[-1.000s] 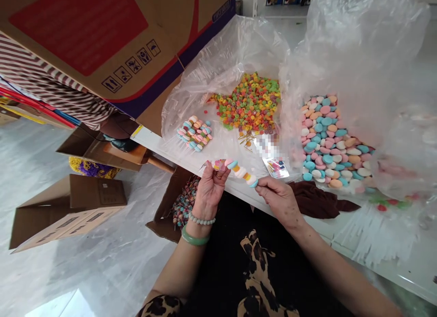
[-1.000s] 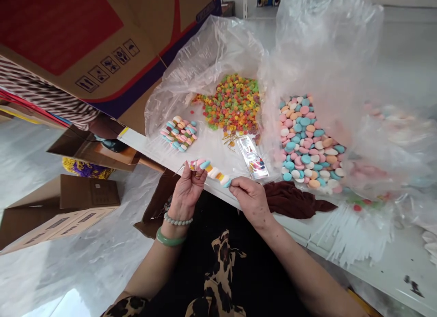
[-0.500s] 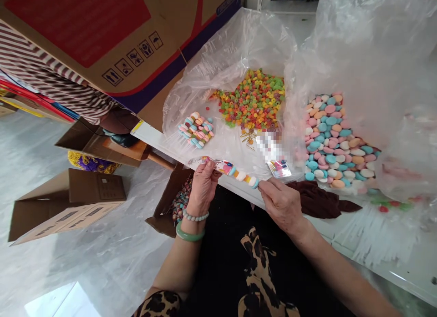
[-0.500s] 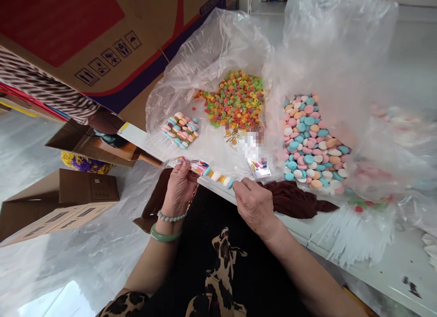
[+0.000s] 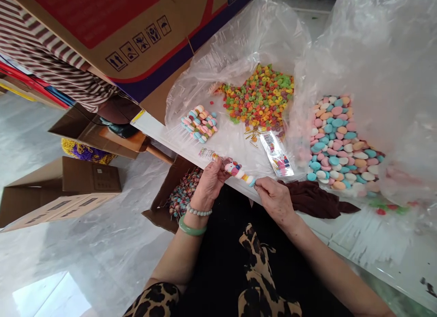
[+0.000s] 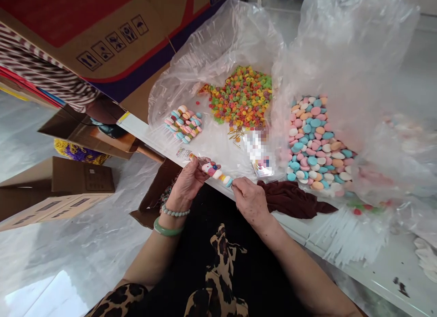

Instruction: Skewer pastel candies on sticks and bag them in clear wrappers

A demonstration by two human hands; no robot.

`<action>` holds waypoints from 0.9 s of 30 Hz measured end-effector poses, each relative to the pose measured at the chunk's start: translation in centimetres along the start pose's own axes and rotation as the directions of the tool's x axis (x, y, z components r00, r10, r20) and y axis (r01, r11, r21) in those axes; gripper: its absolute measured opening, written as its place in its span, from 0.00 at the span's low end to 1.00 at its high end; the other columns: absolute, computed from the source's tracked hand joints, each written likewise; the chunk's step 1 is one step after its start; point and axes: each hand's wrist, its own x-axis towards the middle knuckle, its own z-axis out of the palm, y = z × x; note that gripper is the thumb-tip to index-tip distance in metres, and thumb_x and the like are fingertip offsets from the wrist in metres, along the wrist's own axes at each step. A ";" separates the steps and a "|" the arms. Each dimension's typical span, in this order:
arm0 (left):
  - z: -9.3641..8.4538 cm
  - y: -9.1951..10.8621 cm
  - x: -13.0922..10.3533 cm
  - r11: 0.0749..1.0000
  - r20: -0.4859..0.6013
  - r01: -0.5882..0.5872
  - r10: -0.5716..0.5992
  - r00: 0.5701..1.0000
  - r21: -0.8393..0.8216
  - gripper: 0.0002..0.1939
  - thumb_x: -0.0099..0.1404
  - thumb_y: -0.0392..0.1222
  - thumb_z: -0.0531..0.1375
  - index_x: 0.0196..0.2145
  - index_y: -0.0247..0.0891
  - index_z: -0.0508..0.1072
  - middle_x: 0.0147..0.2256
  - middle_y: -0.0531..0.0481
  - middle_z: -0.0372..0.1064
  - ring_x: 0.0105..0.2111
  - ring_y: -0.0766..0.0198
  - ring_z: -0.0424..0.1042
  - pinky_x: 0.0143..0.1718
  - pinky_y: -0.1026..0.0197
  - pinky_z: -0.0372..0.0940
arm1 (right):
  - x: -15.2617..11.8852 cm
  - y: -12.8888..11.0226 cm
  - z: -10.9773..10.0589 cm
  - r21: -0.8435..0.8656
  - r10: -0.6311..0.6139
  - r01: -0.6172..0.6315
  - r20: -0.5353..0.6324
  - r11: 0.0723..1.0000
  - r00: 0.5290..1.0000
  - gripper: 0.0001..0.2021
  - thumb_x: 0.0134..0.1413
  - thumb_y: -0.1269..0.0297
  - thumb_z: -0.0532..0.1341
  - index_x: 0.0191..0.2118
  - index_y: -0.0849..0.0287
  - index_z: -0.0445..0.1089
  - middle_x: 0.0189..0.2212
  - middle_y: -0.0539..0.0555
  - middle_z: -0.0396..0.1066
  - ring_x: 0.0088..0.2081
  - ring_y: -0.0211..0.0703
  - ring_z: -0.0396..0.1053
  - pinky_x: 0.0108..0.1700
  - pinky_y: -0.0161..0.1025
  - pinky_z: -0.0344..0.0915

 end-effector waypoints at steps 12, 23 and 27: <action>1.0 -2.3 -0.4 0.985 -0.077 0.026 -0.039 0.996 -0.170 0.16 0.51 0.47 0.72 0.31 0.33 0.76 0.31 0.48 0.76 0.33 0.59 0.77 0.45 0.53 0.71 | 1.1 -0.4 0.7 0.633 0.442 -0.756 0.638 0.166 0.631 0.14 0.35 0.60 0.69 0.27 0.57 0.63 0.18 0.42 0.58 0.15 0.25 0.39 0.17 0.29 0.33; 3.3 -3.8 -1.7 0.998 -0.023 0.018 -0.019 1.000 -0.060 0.16 0.52 0.49 0.71 0.31 0.34 0.77 0.30 0.50 0.75 0.31 0.65 0.74 0.40 0.61 0.68 | 1.2 -0.4 2.5 0.095 0.061 -0.051 -0.111 0.994 0.992 0.09 0.58 0.65 0.53 0.30 0.55 0.68 0.28 0.53 0.72 0.32 0.42 0.68 0.37 0.37 0.62; 3.4 -4.5 -2.1 0.990 0.009 0.135 -0.135 0.991 -0.036 0.16 0.53 0.49 0.71 0.33 0.33 0.77 0.31 0.49 0.76 0.30 0.66 0.72 0.41 0.60 0.67 | 1.7 0.2 2.5 0.183 0.163 -0.135 -0.148 0.974 0.976 0.08 0.56 0.64 0.55 0.27 0.54 0.67 0.25 0.49 0.69 0.29 0.41 0.66 0.36 0.36 0.62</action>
